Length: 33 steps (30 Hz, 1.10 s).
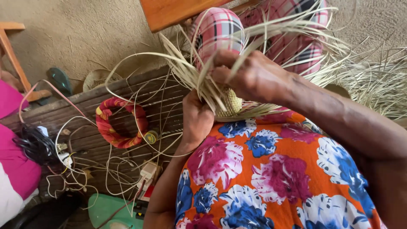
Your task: Weaving dried plant fibers to create a circular object like a hat or basket
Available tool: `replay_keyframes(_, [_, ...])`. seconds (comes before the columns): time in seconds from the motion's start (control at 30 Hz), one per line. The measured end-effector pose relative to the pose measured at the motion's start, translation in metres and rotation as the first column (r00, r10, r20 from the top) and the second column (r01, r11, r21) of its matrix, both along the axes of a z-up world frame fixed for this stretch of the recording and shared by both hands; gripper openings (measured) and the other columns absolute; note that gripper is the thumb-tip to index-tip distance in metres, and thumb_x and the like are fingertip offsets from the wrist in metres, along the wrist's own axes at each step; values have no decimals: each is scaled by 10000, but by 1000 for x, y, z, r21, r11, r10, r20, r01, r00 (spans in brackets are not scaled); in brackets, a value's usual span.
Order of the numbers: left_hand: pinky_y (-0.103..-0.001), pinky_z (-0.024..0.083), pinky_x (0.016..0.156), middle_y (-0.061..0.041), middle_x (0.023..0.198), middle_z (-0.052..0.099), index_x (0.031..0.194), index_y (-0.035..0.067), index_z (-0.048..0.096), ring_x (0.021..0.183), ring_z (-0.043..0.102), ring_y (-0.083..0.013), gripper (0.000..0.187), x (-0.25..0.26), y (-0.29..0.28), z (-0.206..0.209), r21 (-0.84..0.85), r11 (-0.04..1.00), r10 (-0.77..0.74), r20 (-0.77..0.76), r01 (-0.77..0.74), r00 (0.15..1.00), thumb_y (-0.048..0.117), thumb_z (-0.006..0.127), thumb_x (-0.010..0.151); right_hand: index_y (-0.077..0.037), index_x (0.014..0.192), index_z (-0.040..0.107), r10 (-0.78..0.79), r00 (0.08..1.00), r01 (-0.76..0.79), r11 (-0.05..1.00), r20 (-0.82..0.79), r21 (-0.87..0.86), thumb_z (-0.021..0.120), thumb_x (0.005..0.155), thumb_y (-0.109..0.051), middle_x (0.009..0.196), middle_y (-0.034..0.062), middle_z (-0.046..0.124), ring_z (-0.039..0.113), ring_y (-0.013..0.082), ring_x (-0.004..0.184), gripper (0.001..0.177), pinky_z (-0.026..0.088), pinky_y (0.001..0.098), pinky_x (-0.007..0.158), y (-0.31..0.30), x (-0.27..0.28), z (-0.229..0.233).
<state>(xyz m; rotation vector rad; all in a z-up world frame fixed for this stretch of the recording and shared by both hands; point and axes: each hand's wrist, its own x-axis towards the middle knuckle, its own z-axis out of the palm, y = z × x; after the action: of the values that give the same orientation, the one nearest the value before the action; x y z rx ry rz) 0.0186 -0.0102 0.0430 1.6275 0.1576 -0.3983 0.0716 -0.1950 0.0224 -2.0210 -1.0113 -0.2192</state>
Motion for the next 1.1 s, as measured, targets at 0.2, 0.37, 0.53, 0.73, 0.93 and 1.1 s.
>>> replay_keyframes(0.2, [-371,542,709,-47,754,592,886,-62,694,793,522,-164,276,8,2,6,-82,996,-42,23,44,999,-83,489,702,-144,1098,721,-34,999,33,999,40,6,657,999,-160,894,125,631,698,383,754,119,554,526,566,13,6,-7])
replay_keyframes(0.37, [-317,563,729,-89,771,672,942,-29,690,795,568,-104,208,10,1,-19,-186,981,58,64,-45,996,-83,622,753,-95,899,698,-220,738,174,975,-638,-135,743,935,-191,700,143,687,695,326,620,112,518,431,546,7,9,37])
replay_keyframes(0.53, [-258,532,674,-84,710,681,851,-27,730,765,545,-86,39,20,11,-24,-102,993,-47,114,59,992,-54,711,829,-24,816,646,90,408,63,990,-909,127,517,1065,-233,575,166,688,680,226,430,349,544,317,384,-2,-4,33])
replay_keyframes(0.73, [-293,516,827,-110,880,722,945,11,749,888,594,-102,79,33,7,-20,-165,986,35,33,-29,999,67,710,905,-1,674,663,256,-16,-93,962,-967,256,279,1045,-552,553,183,721,702,211,398,767,600,316,389,11,-10,14])
replay_keyframes(0.93, [-343,475,1062,-66,1142,735,1096,90,788,1109,628,-118,213,31,21,-58,-368,915,105,-184,-167,977,241,713,966,37,818,730,191,209,-359,927,-959,106,314,1004,-589,642,208,726,708,274,482,774,637,388,503,41,-7,68])
replay_keyframes(1.1, [-488,256,1264,-226,1525,518,1457,83,581,1478,396,-362,506,24,40,-72,-345,938,-55,-34,40,998,386,461,1070,-119,951,706,204,661,-338,940,-722,-43,453,1036,-490,689,178,729,746,412,670,458,623,496,616,40,-25,55])
